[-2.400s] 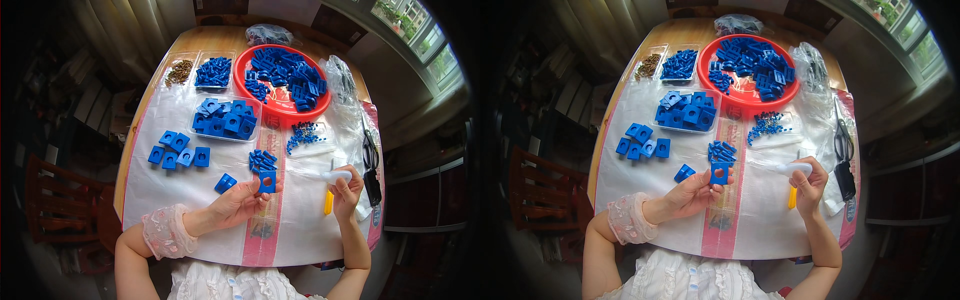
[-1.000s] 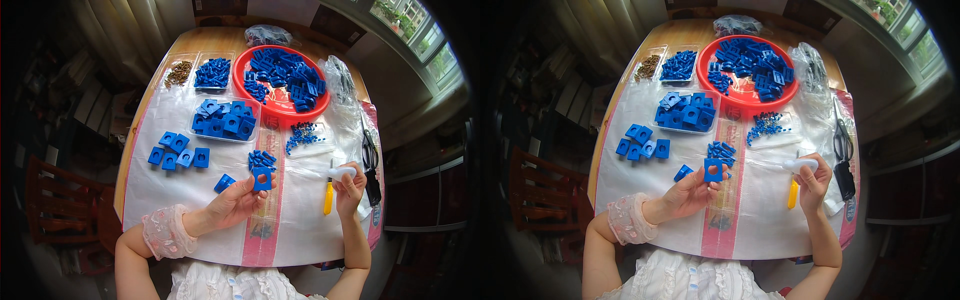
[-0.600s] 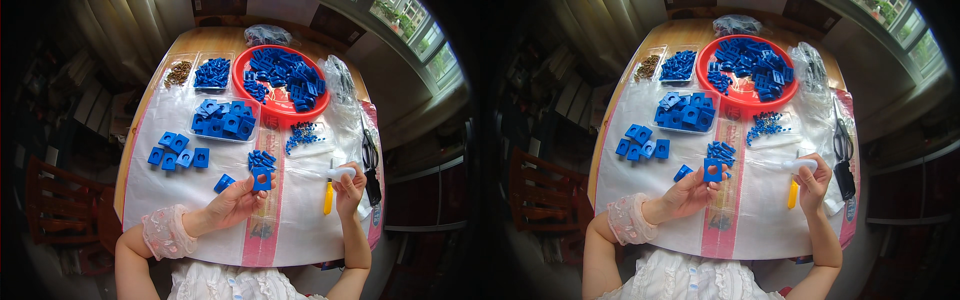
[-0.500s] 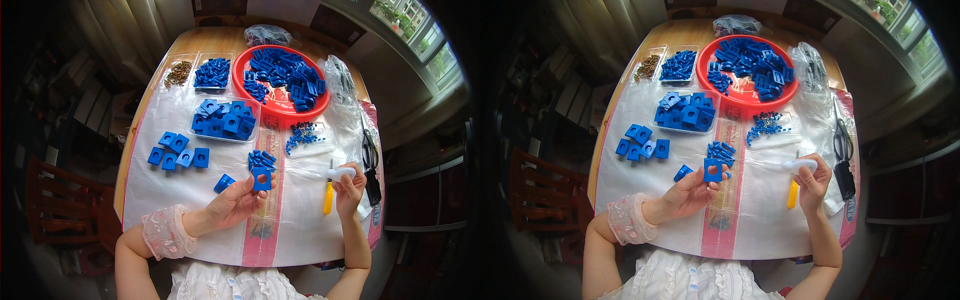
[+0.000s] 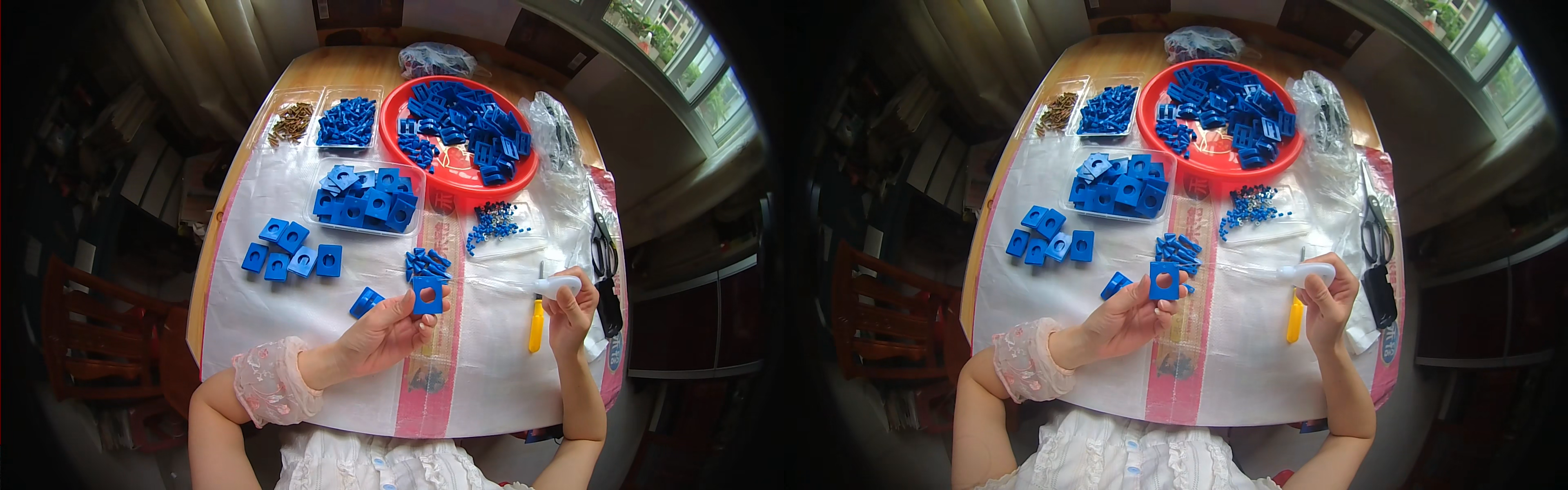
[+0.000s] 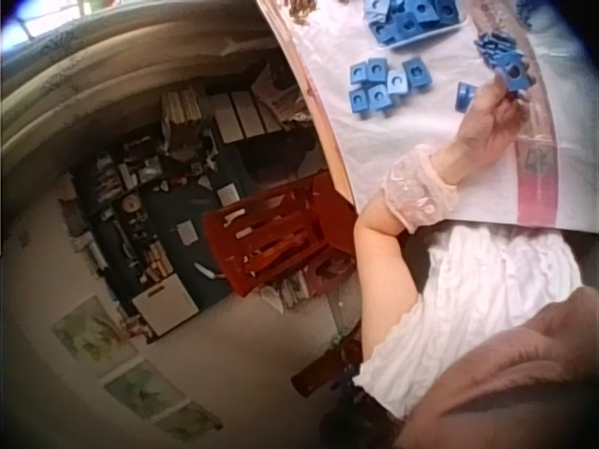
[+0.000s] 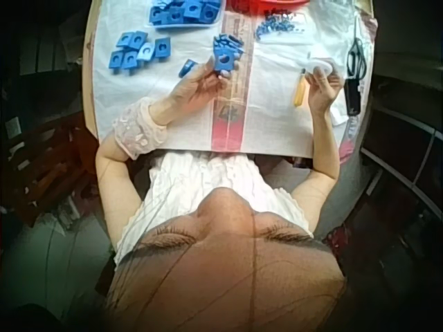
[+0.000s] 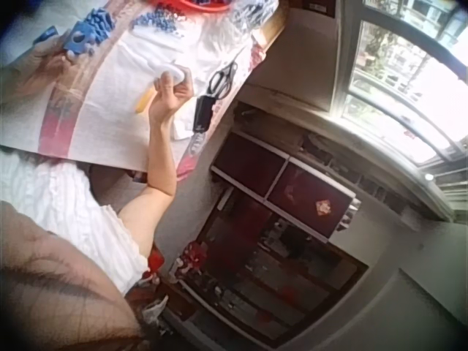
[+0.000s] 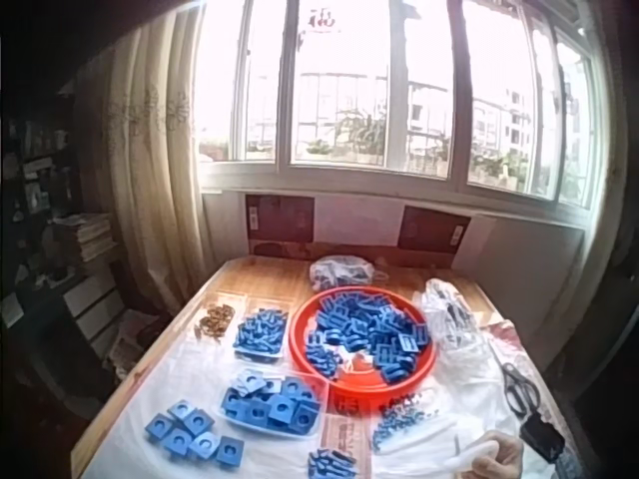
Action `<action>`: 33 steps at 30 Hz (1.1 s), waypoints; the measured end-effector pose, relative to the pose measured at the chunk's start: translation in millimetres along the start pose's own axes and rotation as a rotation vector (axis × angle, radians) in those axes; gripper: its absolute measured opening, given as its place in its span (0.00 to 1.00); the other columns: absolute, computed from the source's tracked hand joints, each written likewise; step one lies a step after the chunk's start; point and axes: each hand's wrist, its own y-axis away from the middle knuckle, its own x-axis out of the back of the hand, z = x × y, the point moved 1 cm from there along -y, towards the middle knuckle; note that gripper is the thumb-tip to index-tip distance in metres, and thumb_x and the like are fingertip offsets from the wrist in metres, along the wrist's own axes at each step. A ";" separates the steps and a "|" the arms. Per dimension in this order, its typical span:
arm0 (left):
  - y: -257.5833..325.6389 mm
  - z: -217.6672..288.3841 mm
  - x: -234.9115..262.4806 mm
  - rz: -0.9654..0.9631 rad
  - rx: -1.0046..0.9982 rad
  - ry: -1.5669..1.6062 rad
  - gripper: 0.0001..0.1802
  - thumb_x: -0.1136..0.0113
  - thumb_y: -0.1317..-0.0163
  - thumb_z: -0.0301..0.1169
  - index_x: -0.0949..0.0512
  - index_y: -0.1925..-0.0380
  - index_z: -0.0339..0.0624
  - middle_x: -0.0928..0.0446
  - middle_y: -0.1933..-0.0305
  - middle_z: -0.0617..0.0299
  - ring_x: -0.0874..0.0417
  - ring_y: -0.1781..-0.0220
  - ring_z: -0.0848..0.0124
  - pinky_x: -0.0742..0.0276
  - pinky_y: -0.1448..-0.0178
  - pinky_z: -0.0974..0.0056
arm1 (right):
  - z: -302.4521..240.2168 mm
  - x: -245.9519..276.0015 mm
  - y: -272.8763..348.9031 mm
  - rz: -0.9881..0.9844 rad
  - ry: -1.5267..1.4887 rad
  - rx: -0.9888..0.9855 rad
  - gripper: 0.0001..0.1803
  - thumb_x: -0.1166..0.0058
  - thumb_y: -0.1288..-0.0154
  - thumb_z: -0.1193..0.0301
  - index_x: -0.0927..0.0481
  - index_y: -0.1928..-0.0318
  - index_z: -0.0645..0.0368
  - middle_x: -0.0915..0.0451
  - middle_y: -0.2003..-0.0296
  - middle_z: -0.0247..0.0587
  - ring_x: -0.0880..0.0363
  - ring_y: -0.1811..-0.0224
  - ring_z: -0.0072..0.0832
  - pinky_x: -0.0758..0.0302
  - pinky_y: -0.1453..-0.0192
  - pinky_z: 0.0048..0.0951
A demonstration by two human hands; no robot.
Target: Assembling small blue plastic components by joining parts and applying adhesive.
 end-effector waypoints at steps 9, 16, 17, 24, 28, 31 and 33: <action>-1.2 -1.0 -1.3 0.011 -0.011 -0.019 0.29 0.44 0.31 0.42 0.36 0.36 0.36 0.29 0.45 0.58 0.25 0.56 0.76 0.23 0.50 0.74 | 0.4 1.1 0.7 0.007 0.009 0.009 0.16 0.36 0.38 0.63 0.23 0.66 0.64 0.28 0.79 0.29 0.40 0.80 0.13 0.46 0.75 0.19; -0.6 -0.7 0.7 0.005 -0.002 -0.004 0.28 0.45 0.31 0.41 0.36 0.36 0.38 0.30 0.44 0.59 0.26 0.56 0.77 0.23 0.50 0.73 | 1.4 1.6 1.0 0.002 0.009 -0.005 0.16 0.36 0.38 0.62 0.23 0.66 0.63 0.28 0.78 0.30 0.40 0.80 0.13 0.45 0.75 0.19; -0.7 -0.8 0.5 0.004 -0.003 -0.004 0.28 0.45 0.30 0.41 0.36 0.37 0.38 0.30 0.44 0.59 0.26 0.56 0.76 0.23 0.50 0.73 | 1.2 2.2 1.0 0.003 0.010 -0.003 0.16 0.36 0.38 0.62 0.23 0.66 0.63 0.28 0.78 0.30 0.40 0.80 0.13 0.45 0.75 0.19; -1.2 -1.3 1.7 0.004 0.002 -0.002 0.24 0.45 0.30 0.41 0.34 0.40 0.40 0.31 0.41 0.62 0.26 0.55 0.76 0.24 0.49 0.72 | 1.0 3.3 1.2 0.014 0.001 0.001 0.16 0.36 0.39 0.62 0.23 0.66 0.63 0.29 0.78 0.29 0.40 0.80 0.13 0.45 0.75 0.19; -0.9 -0.7 2.8 -0.003 0.000 -0.047 0.25 0.45 0.31 0.43 0.32 0.40 0.42 0.31 0.40 0.63 0.27 0.55 0.77 0.25 0.48 0.72 | -0.3 2.3 1.3 0.005 -0.033 -0.009 0.16 0.36 0.38 0.63 0.24 0.65 0.63 0.29 0.78 0.29 0.41 0.80 0.13 0.46 0.75 0.20; -0.6 -0.7 1.8 0.020 -0.014 -0.080 0.25 0.44 0.31 0.44 0.32 0.40 0.42 0.31 0.40 0.64 0.28 0.56 0.77 0.27 0.49 0.72 | -0.8 2.1 1.2 -0.009 -0.048 0.007 0.17 0.36 0.38 0.61 0.24 0.65 0.63 0.29 0.79 0.29 0.42 0.81 0.12 0.47 0.77 0.19; -1.0 -1.3 -2.6 0.025 -0.048 -0.107 0.29 0.43 0.32 0.45 0.33 0.38 0.39 0.29 0.45 0.65 0.29 0.57 0.79 0.27 0.51 0.73 | -0.7 0.8 0.6 -0.027 -0.046 0.040 0.19 0.36 0.37 0.58 0.25 0.66 0.62 0.29 0.80 0.30 0.43 0.83 0.12 0.49 0.79 0.18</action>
